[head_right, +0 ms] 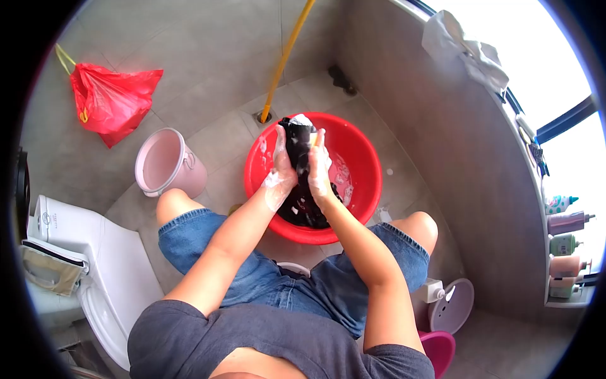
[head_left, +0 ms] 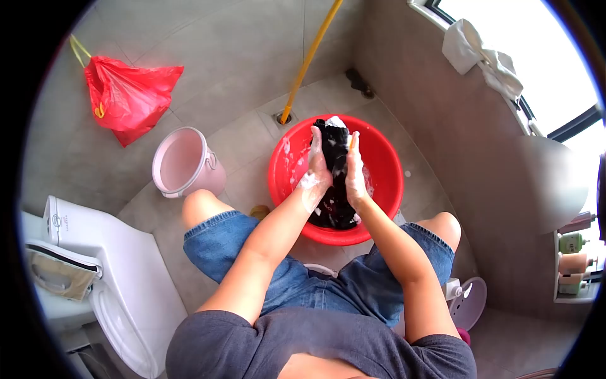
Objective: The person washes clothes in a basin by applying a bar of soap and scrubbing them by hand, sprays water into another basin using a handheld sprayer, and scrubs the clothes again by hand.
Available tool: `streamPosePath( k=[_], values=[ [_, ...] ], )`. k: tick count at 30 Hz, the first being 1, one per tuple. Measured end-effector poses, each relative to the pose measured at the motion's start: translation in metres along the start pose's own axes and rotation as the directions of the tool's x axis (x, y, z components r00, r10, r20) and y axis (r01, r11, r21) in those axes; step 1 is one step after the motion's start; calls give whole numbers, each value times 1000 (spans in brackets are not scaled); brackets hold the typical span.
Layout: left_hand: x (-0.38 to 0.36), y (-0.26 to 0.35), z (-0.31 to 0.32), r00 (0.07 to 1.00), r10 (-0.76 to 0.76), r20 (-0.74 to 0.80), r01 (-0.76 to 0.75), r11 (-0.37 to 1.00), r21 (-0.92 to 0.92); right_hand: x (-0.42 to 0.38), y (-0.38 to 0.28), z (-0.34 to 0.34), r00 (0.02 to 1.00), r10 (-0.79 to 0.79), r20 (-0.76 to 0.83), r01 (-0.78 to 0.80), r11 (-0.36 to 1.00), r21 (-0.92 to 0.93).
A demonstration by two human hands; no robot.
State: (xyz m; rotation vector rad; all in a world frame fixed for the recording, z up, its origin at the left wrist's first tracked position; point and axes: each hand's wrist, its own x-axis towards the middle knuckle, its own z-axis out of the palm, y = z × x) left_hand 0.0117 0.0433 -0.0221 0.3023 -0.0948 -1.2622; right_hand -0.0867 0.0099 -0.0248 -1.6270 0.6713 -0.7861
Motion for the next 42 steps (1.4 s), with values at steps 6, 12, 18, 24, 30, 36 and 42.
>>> streamPosePath(
  k=[6, 12, 18, 24, 30, 36, 42],
  values=[
    [0, 14, 17, 995, -5, -96, 12, 997, 75, -1, -34, 15, 989, 48, -140, -54, 998, -44],
    [-20, 11, 6, 998, -45, -41, 41, 995, -89, -4, -31, -6, 882, 471, 19, -355, 636, 685],
    [-28, -10, 14, 991, -128, -27, 123, 984, -132, 1, -24, -36, 973, 121, -194, -78, 974, 215],
    [-11, -55, -45, 932, -177, 316, 362, 417, -834, -46, -55, 5, 873, -455, 176, 423, 525, -738],
    [-10, -39, -15, 960, -7, 279, 43, 991, -124, 8, -21, -23, 929, -330, -165, 164, 770, -616],
    [5, -30, -29, 968, 189, 165, -235, 913, 334, -26, -45, 4, 944, -309, -113, 193, 796, -574],
    [-8, -26, -1, 993, -52, 109, 73, 976, -204, 4, -20, -11, 918, -350, -187, 201, 817, -540]
  ],
)
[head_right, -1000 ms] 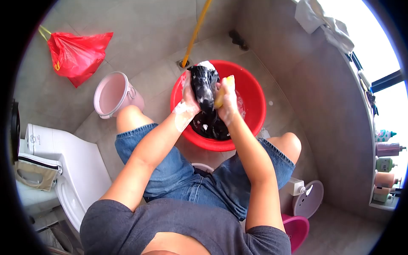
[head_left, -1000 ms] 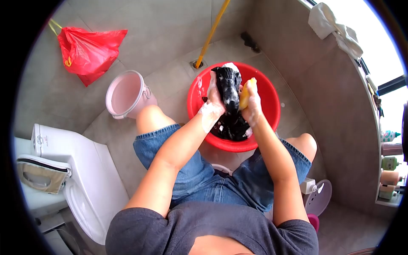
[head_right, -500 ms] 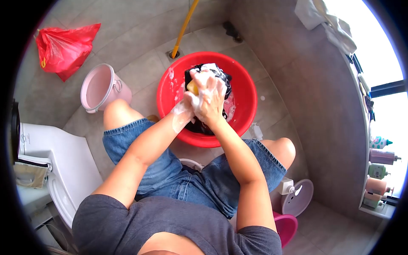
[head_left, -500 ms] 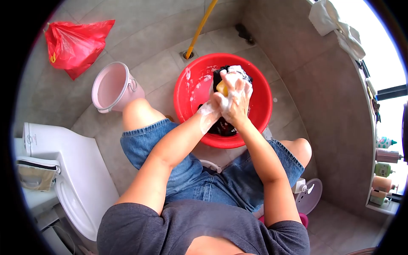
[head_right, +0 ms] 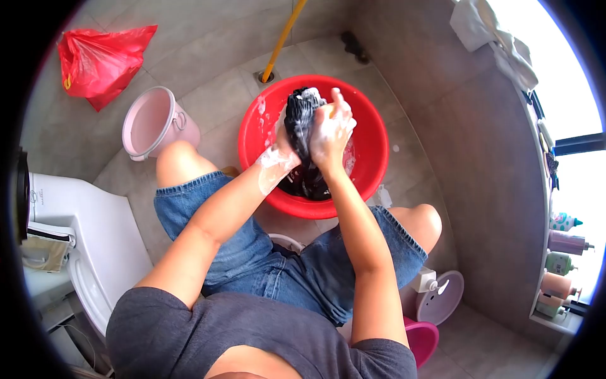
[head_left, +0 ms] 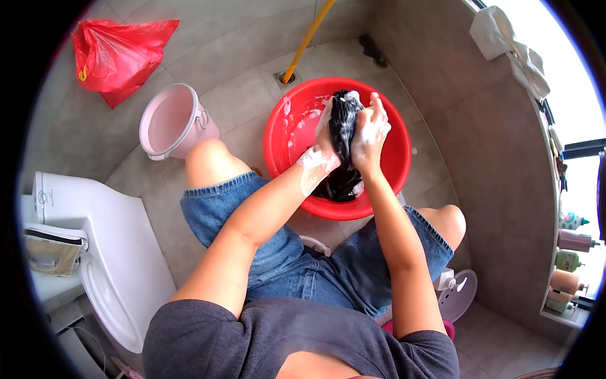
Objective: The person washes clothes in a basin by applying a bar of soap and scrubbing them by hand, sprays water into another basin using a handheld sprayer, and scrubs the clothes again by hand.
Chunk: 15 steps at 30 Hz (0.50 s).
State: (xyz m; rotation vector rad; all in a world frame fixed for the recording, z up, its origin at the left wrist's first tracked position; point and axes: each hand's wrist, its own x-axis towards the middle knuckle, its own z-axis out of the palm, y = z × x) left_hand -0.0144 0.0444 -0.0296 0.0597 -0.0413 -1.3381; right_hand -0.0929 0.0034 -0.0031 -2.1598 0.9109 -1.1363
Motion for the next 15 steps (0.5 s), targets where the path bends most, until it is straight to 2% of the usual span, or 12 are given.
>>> streamPosePath(
  k=[1, 2, 3, 4, 6, 7, 9, 10, 11, 12, 13, 15],
  values=[
    [0, -1, -1, 965, 14, 261, 6, 997, -75, 7, 2, 1, 989, 143, -25, -141, 988, 61],
    [0, -1, -3, 953, 16, 302, 2, 998, -57, 6, 1, 2, 978, 208, 8, -207, 970, 124],
    [-1, 1, -4, 939, 18, 345, -5, 999, -39, -3, -3, 2, 975, 221, 28, -222, 974, 42],
    [0, 5, -12, 981, 124, 150, -140, 985, 101, -13, -19, 4, 994, 104, 46, -102, 994, -51],
    [12, 14, -45, 968, -12, 250, 18, 1000, -23, -33, -50, 6, 989, -99, 107, 119, 973, -197],
    [8, 17, -40, 990, -9, 144, 12, 1000, -21, -36, -48, 7, 977, -174, 121, 194, 965, -174],
    [-2, 20, -23, 997, -4, -71, 2, 1000, -16, -20, -30, 10, 978, -194, 72, 199, 977, -70],
    [-8, 19, -4, 998, 63, -17, -61, 996, 64, -12, -21, 11, 996, -84, 31, 87, 991, -104],
    [-11, 19, 10, 992, 122, 44, -127, 982, 142, -4, -3, 11, 990, 142, 15, -141, 990, -14],
    [6, 24, -9, 925, 57, 375, -97, 992, 87, 3, 34, 17, 977, 205, -66, -191, 967, 168],
    [-1, 21, 6, 873, 25, 486, -61, 996, 58, 4, 61, 20, 860, 506, -68, -464, 830, 309],
    [1, 23, -5, 906, 124, 406, -278, 895, 347, -7, 135, 32, 650, 713, 261, -629, 314, 711]
  ],
)
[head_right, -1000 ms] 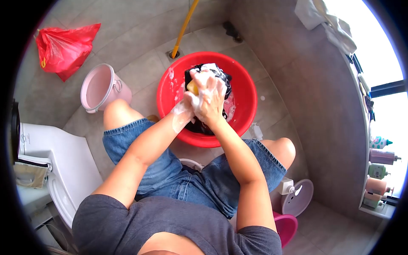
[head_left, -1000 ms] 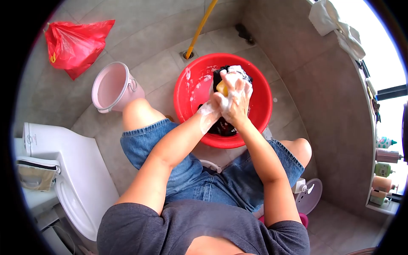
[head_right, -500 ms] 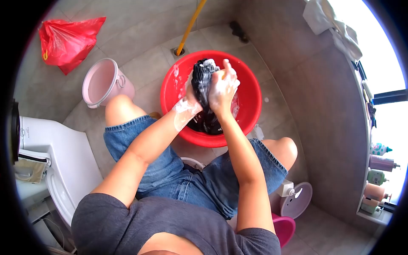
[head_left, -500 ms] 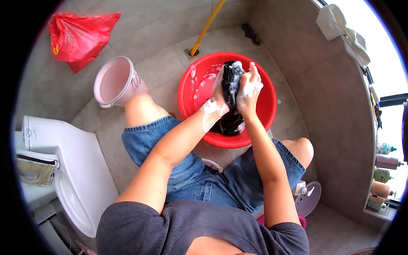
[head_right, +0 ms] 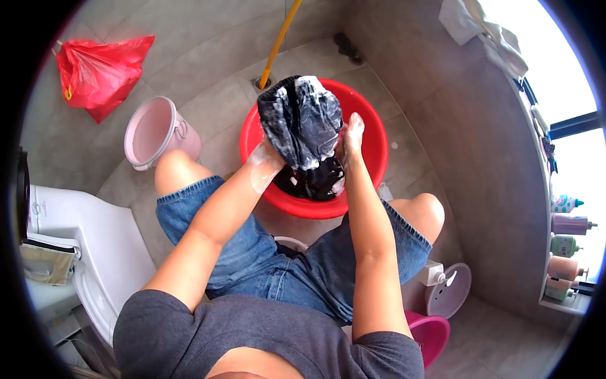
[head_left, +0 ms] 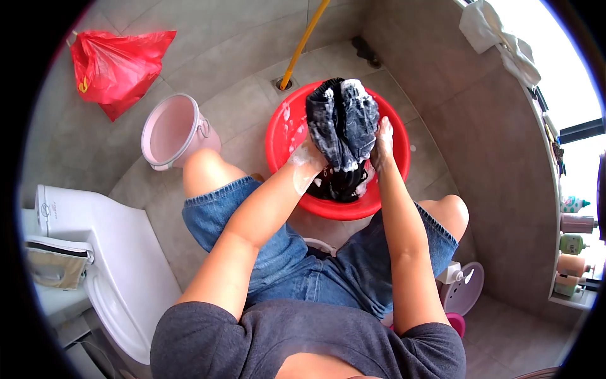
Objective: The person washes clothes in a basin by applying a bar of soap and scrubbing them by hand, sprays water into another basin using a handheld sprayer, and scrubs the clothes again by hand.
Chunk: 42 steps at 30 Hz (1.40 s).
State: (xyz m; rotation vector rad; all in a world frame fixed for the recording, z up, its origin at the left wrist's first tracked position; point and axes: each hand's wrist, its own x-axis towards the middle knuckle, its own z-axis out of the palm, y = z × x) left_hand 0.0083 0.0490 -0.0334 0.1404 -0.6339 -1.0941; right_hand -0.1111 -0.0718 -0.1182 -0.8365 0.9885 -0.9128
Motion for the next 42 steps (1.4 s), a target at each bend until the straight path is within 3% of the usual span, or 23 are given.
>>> streamPosePath(
  k=[2, 4, 7, 10, 11, 12, 13, 14, 16, 20, 22, 23, 24, 25, 26, 28, 29, 32, 36, 38, 39, 40, 42],
  values=[
    [-12, -12, -23, 991, 89, -96, -49, 932, 359, -31, -18, 5, 865, 265, 426, -399, 878, 264],
    [-15, -18, -32, 966, 215, -141, -66, 739, 671, -43, -22, 17, 824, 301, 481, -499, 787, 362],
    [-10, -25, -23, 924, 112, -365, -5, 960, 281, -59, -46, 36, 892, 210, 400, -362, 863, 353],
    [-7, -23, -24, 922, -63, -383, 66, 998, -5, -88, -67, 62, 936, 90, 341, -183, 950, 251],
    [-6, -21, -27, 918, -119, -379, 86, 991, -102, -88, -57, 71, 948, -172, 268, 160, 985, 66],
    [-5, -18, -31, 912, -173, -371, 104, 975, -198, -90, -47, 78, 912, -302, 277, 359, 914, -186],
    [-15, -21, -59, 974, -197, 109, 225, 895, -385, -109, -42, 87, 811, -477, 339, 584, 622, -522],
    [-17, -20, -52, 979, -202, 33, 197, 884, -423, -131, -40, 90, 671, -575, 468, 660, 175, -731],
    [-16, -19, -35, 963, -236, -133, 157, 887, -435, -140, -37, 89, 581, -558, 592, 702, -26, -712],
    [-14, -26, -30, 916, -348, -198, 158, 768, -620, -118, -60, 88, 468, -634, 616, 709, -147, -690],
    [-14, -25, -30, 907, -351, -231, 163, 801, -576, -83, -53, 79, 560, -658, 504, 707, 62, -705],
    [-11, -22, -21, 965, -135, -226, 142, 990, 15, -60, -43, 65, 611, -640, 467, 744, 261, -616],
    [-7, -19, -12, 974, 87, -209, 57, 799, 599, -40, -31, 51, 661, -610, 437, 742, 448, -498],
    [-4, -14, -2, 977, 210, -17, -48, 299, 953, -31, -24, 43, 710, -569, 415, 702, 616, -357],
    [-2, -14, -2, 975, 222, 32, -62, 133, 989, -72, -45, 59, 784, -494, 376, 620, 602, -503],
    [1, -13, -12, 986, 167, -30, 8, 133, 991, -86, -25, 75, 705, -619, 346, 643, 352, -680],
    [-1, -12, -16, 988, 146, -59, 40, 131, 991, -123, -48, 95, 776, -526, 349, 569, 341, -748],
    [-2, -12, -25, 989, 109, -104, 96, 81, 992, -147, -48, 97, 580, -543, 607, 721, -4, -693],
    [10, -19, -29, 996, 38, -81, 83, -68, 994, -93, -53, 77, 502, -720, 479, 718, 39, -695],
    [12, -21, -24, 999, -2, -32, 31, -147, 989, -50, -48, 56, 819, -541, 190, 549, 645, -531],
    [11, -20, -17, 1000, -9, 19, -21, -184, 983, -14, -25, 32, 926, -327, 190, 373, 873, -316],
    [12, -18, -12, 997, -17, 73, -75, -227, 971, -43, -51, 37, 987, -148, 69, 161, 953, -258],
    [12, -13, -4, 984, -36, 172, -174, -314, 933, -36, -44, 27, 965, 209, 161, -231, 964, 134]
  ],
)
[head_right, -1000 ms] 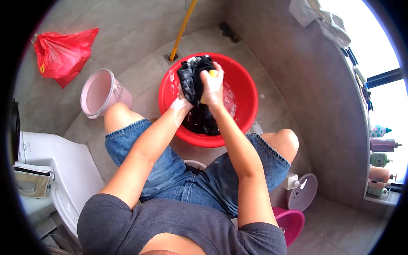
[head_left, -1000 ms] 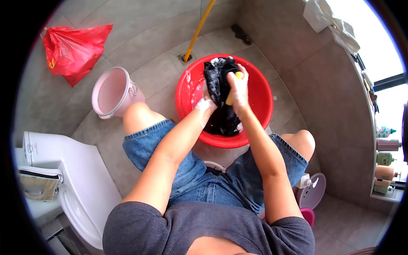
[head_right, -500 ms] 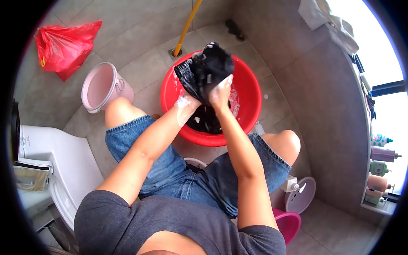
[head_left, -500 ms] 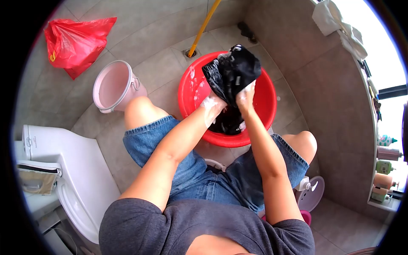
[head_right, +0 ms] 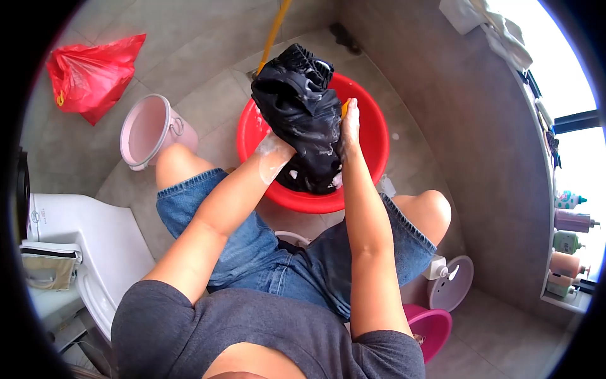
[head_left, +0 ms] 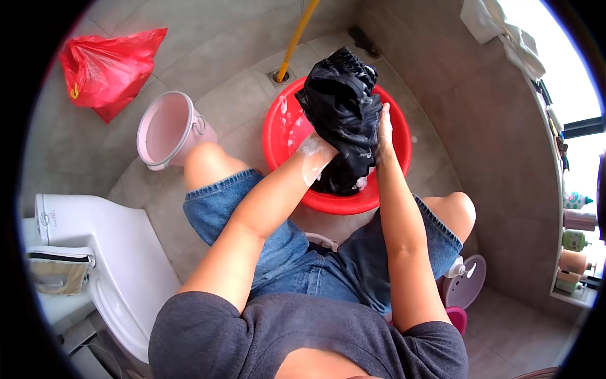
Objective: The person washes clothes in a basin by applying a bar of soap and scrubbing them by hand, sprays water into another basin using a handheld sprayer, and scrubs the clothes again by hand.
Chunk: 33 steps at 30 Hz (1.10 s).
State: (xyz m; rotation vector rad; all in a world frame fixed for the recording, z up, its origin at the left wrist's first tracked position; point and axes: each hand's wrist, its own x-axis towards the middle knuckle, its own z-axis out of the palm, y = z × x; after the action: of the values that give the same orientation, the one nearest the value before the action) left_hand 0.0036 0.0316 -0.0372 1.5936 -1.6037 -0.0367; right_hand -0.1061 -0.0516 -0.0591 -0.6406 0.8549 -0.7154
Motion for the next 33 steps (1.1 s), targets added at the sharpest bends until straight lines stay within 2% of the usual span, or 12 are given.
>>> streamPosePath(
  k=[4, 8, 10, 12, 14, 16, 18, 20, 24, 26, 28, 33],
  values=[
    [3, 9, -18, 975, 217, -35, -205, 955, 212, -11, -4, 2, 956, 168, 242, -197, 975, 100],
    [1, 2, -16, 912, 398, -97, -334, 860, 387, -10, 3, 2, 964, 135, 231, -170, 976, 137],
    [-12, -43, 47, 971, 234, -53, -215, 947, 239, -32, -7, 22, 965, 147, 217, -179, 974, 136],
    [-13, -35, 34, 997, 81, -9, -80, 991, 103, -40, -6, 35, 974, 81, 213, -127, 969, 211],
    [-10, -19, 5, 999, -14, 51, 10, 997, 74, -58, -2, 60, 975, -224, 11, 224, 972, -76],
    [-13, -19, 4, 996, -89, 22, 90, 995, -32, -54, 29, 63, 728, -664, 172, 655, 599, -461],
    [-17, -18, 5, 990, -143, -6, 142, 984, -111, -87, 38, 77, 584, -680, 442, 594, -13, -805],
    [-19, -17, 5, 984, -175, -18, 170, 972, -164, -91, 38, 72, 486, -585, 650, 624, -288, -726],
    [-20, -13, 8, 980, -198, -21, 189, 960, -206, -59, 10, 63, 451, -664, 596, 440, -415, -796],
    [-21, -12, 7, 976, -216, -22, 206, 951, -231, -47, -5, 63, 672, -656, 344, 531, 103, -841],
    [-22, -11, 6, 971, -238, -24, 224, 939, -260, -67, -8, 75, 768, -549, 330, 447, 91, -890],
    [-29, -15, -2, 961, -277, -20, 258, 919, -298, -101, 27, 96, 478, -472, 741, 671, -347, -655]
  ],
)
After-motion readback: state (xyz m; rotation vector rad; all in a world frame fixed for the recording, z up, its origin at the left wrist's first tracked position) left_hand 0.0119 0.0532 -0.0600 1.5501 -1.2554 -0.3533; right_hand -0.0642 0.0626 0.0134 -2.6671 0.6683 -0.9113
